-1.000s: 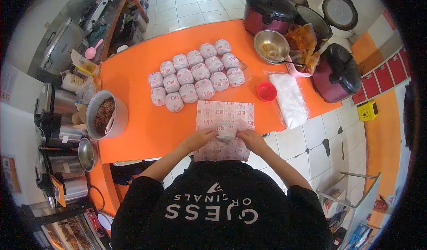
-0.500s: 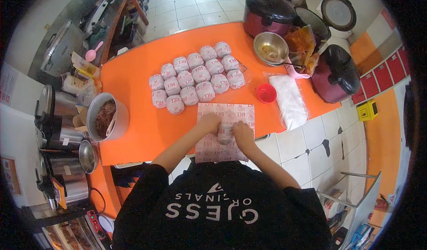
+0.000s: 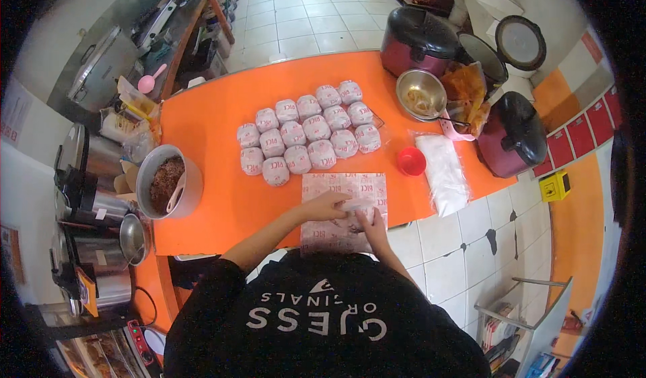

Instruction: The person scoops rice from a pot into a small cup using a spatula, empties the shaped rice onto wrapping paper sheets, and wraps the rice portions into packets by hand.

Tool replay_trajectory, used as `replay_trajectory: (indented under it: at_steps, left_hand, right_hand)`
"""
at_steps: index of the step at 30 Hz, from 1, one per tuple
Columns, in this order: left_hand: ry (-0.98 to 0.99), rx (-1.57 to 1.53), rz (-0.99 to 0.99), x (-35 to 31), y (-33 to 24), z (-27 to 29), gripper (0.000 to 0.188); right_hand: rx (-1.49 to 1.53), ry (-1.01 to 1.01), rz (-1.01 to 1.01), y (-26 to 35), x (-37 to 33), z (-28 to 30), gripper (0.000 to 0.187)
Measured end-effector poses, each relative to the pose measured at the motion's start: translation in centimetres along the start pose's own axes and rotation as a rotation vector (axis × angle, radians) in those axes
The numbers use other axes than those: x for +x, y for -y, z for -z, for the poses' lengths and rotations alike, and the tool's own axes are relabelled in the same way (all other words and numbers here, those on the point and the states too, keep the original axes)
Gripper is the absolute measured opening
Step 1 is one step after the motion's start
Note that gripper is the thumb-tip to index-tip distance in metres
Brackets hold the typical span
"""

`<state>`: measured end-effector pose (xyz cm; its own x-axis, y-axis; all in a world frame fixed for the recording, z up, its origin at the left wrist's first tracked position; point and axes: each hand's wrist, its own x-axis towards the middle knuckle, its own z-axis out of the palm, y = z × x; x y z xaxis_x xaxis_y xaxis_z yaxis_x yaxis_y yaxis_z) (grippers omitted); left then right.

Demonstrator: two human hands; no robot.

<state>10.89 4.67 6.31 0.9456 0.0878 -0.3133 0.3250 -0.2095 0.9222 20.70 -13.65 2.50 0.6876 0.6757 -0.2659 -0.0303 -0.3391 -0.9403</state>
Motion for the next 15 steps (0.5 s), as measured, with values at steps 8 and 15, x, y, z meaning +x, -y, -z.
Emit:
replay_trajectory:
  at_steps: [8,15]
  left_hand:
    - [-0.336,0.455,-0.629,-3.2,-6.0,4.7,0.033]
    - [-0.917,0.736,-0.793,-5.5,-5.7,3.8,0.038]
  right_hand:
    - [0.556,0.360,-0.188,10.7,1.6,-0.5,0.040]
    - [1.187,0.487,-0.342,16.9,1.3,-4.7,0.040]
